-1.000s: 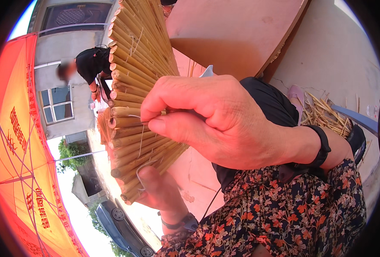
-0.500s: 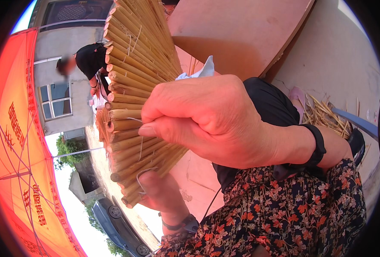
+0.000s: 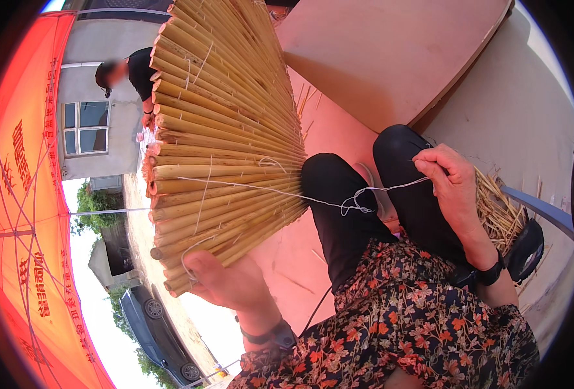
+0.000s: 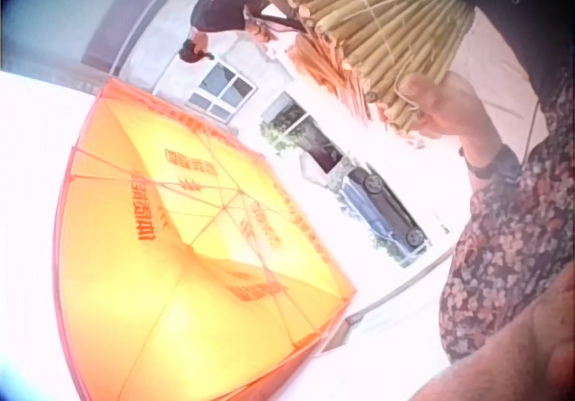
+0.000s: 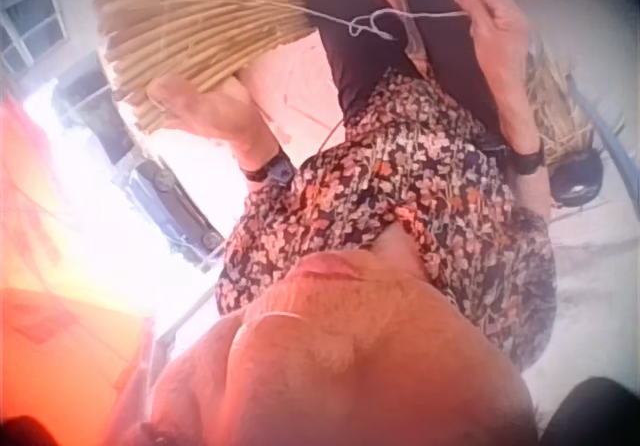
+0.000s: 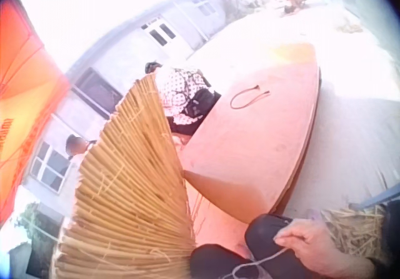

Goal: The person weaves a bamboo mat by hand, threading white string through pre-drilled holes in the bamboo slats. They repeatedly rotate the mat to access different edges and pull the string tight to secure the slats together.

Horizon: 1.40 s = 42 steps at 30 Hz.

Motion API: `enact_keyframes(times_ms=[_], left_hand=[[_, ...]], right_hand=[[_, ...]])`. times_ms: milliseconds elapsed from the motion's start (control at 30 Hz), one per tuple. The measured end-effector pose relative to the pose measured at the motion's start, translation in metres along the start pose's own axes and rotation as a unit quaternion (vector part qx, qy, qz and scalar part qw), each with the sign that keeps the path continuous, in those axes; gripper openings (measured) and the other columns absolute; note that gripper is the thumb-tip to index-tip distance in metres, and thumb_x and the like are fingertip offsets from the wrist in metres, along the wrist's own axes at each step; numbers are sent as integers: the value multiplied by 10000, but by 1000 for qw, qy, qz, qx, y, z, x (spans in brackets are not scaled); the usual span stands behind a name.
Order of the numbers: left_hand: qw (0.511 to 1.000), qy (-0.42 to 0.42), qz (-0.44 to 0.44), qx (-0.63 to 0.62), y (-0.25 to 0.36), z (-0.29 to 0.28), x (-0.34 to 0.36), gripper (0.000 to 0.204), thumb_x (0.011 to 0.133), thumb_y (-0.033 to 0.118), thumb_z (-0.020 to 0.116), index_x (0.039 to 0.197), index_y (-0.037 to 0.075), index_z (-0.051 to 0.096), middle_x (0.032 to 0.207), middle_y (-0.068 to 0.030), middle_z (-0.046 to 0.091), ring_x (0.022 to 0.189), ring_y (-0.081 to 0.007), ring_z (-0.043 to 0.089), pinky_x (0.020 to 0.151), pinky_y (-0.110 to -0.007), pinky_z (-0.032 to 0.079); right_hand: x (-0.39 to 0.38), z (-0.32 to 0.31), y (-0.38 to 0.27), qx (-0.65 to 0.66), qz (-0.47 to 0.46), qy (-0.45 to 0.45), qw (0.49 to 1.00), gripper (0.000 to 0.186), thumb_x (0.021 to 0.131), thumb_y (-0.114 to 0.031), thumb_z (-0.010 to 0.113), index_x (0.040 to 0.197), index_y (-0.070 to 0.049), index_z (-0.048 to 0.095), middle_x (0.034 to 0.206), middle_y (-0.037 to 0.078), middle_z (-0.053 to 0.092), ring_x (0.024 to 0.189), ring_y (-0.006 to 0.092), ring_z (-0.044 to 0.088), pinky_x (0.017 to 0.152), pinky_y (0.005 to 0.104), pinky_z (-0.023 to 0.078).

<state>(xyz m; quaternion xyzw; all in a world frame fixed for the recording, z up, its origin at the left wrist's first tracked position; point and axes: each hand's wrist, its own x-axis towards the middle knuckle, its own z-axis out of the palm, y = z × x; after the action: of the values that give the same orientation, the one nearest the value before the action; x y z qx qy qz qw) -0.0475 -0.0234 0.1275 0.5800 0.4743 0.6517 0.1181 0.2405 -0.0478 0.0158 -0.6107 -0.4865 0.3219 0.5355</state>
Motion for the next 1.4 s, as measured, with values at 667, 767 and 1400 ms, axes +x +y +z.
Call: enact_keyframes(times_ms=[667,767,1400], left_hand=[[985,94,-77,-119,-65,99,9,845,892,567,615,1450,4,320,1439,-183,430,1315,-320,455,1091,-483,393],[985,95,-80,-117,-70,92,14,876,878,584,628,1456,7,310,1436,-180,433,1310,-323,457,1093,-484,392],[982,100,-14,-158,96,-10,-49,908,841,645,629,1455,39,346,1445,-140,431,1325,-281,439,1091,-459,385]], right_hand=[[155,104,-60,67,-549,-218,804,258,735,15,628,648,-24,389,1391,176,553,1135,215,632,936,382,541],[148,119,-66,91,-531,-219,813,216,720,13,612,656,-16,407,1395,182,547,1141,238,632,942,397,543],[0,3,-204,191,-527,-153,814,188,745,19,679,914,-61,699,1269,48,645,1037,259,605,810,336,493]])
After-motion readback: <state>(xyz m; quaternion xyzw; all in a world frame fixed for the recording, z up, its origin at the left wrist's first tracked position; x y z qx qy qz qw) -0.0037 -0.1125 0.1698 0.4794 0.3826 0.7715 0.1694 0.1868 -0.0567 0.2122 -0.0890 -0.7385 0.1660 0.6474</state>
